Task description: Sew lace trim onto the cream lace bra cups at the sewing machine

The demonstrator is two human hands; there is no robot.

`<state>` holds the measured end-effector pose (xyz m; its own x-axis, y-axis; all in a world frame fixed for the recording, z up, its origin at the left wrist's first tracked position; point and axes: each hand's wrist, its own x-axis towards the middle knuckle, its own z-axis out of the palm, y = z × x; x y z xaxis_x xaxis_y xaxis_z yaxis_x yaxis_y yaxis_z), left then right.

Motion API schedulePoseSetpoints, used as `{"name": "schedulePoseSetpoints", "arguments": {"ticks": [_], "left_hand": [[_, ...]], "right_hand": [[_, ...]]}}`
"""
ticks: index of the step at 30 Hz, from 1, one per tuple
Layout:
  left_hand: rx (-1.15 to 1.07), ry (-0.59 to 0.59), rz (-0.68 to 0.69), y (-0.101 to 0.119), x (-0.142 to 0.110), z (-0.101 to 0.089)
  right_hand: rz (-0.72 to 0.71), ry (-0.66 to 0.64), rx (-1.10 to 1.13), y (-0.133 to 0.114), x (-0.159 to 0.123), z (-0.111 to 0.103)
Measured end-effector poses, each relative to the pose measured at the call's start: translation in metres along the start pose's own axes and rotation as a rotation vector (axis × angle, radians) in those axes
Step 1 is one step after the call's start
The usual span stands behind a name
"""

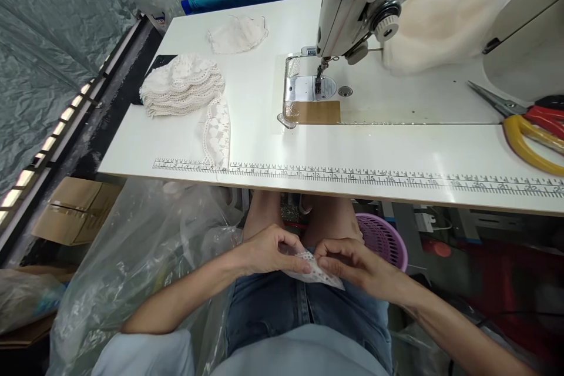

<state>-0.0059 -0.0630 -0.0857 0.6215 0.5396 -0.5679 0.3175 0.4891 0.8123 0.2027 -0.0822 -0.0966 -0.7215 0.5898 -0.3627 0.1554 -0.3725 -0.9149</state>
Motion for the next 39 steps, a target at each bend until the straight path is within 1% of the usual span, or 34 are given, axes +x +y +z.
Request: {"name": "schedulePoseSetpoints", "arguments": {"ticks": [5, 9, 13, 16, 19, 22, 24, 25, 27, 29, 31, 34, 36, 37, 39], "left_hand": [[0.005, 0.002, -0.008, -0.004, 0.000, -0.002], [0.003, 0.010, -0.012, -0.005, 0.000, -0.002], [-0.025, 0.020, -0.024, -0.004, 0.001, -0.001], [0.000, 0.036, -0.023, 0.004, -0.003, -0.001], [0.100, 0.064, 0.015, 0.027, -0.014, -0.006], [0.269, 0.101, 0.078, 0.068, -0.027, -0.019], [0.404, 0.133, 0.097, 0.100, -0.028, -0.033], [0.466, 0.150, 0.103, 0.116, -0.024, -0.042], [0.565, 0.179, 0.104, 0.146, -0.007, -0.061], [0.620, 0.227, 0.071, 0.172, 0.021, -0.080], [0.664, 0.293, 0.017, 0.190, 0.052, -0.095], [0.677, 0.338, -0.020, 0.201, 0.093, -0.110], [0.676, 0.338, -0.048, 0.204, 0.110, -0.115], [0.676, 0.332, -0.061, 0.206, 0.115, -0.116], [0.677, 0.312, -0.084, 0.210, 0.120, -0.116]], "right_hand": [[0.008, -0.031, -0.028, 0.004, -0.004, -0.005], [-0.028, -0.060, 0.031, 0.008, 0.001, 0.000], [-0.030, 0.021, 0.011, 0.007, 0.006, 0.004], [-0.021, 0.069, -0.057, 0.000, 0.004, 0.004], [-0.040, 0.113, -0.193, -0.021, 0.000, 0.001], [-0.107, 0.184, -0.333, -0.055, 0.001, -0.004], [-0.172, 0.248, -0.425, -0.080, 0.009, -0.011], [-0.204, 0.300, -0.485, -0.091, 0.017, -0.017], [-0.249, 0.439, -0.660, -0.111, 0.036, -0.034], [-0.251, 0.581, -0.876, -0.124, 0.058, -0.057], [-0.211, 0.665, -1.030, -0.129, 0.076, -0.083], [-0.153, 0.726, -1.106, -0.126, 0.088, -0.117], [-0.134, 0.730, -1.132, -0.122, 0.085, -0.134], [-0.151, 0.720, -1.146, -0.119, 0.083, -0.141], [-0.255, 0.681, -1.185, -0.116, 0.077, -0.151]]}}
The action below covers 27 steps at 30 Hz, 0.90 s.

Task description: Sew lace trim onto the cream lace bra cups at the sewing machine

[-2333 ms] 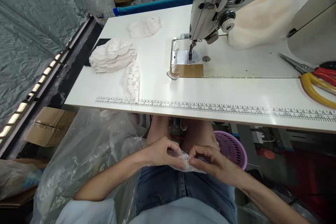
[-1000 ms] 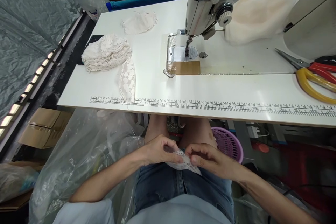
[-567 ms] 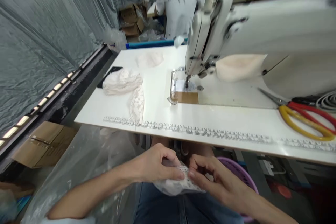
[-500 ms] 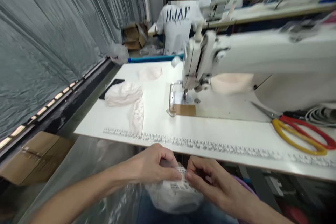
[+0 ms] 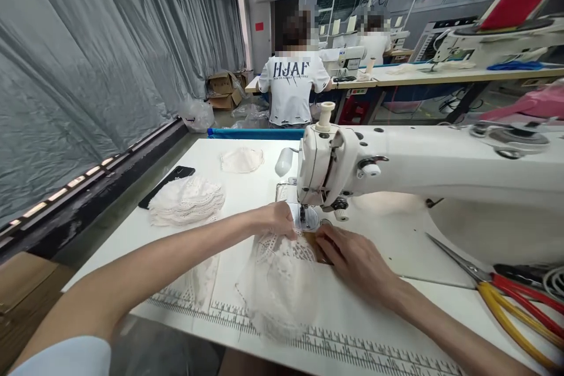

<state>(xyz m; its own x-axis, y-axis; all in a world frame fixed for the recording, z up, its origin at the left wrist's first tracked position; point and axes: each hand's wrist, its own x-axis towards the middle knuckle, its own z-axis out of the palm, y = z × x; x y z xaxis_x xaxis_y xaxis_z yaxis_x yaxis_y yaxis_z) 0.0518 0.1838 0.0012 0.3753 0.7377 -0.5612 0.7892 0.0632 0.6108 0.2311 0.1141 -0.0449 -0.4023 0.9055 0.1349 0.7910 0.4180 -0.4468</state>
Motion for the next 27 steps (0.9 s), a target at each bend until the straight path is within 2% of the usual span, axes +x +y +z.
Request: {"name": "schedulePoseSetpoints", "arguments": {"ticks": [5, 8, 15, 20, 22, 25, 27], "left_hand": [[0.015, -0.056, -0.002, 0.012, 0.001, -0.004], [0.023, -0.070, 0.003, 0.014, 0.003, -0.005], [0.070, -0.074, -0.003, 0.010, 0.006, -0.003], [0.228, -0.075, 0.034, 0.007, 0.012, -0.011], [0.347, 0.014, 0.070, 0.005, 0.016, -0.017], [0.481, 0.257, 0.091, -0.002, 0.015, -0.019], [0.533, 0.438, 0.139, -0.009, 0.010, -0.012]], "right_hand": [[-0.425, 0.191, -0.067, 0.012, -0.004, 0.000], [-0.568, 0.252, -0.138, 0.013, -0.004, 0.003], [-0.626, 0.239, -0.194, 0.010, -0.002, 0.005], [-0.602, 0.219, -0.201, 0.009, -0.002, 0.005], [-0.587, 0.225, -0.203, 0.009, -0.002, 0.006], [-0.549, 0.234, -0.198, 0.010, -0.002, 0.007], [-0.530, 0.227, -0.192, 0.010, -0.002, 0.008]]}}
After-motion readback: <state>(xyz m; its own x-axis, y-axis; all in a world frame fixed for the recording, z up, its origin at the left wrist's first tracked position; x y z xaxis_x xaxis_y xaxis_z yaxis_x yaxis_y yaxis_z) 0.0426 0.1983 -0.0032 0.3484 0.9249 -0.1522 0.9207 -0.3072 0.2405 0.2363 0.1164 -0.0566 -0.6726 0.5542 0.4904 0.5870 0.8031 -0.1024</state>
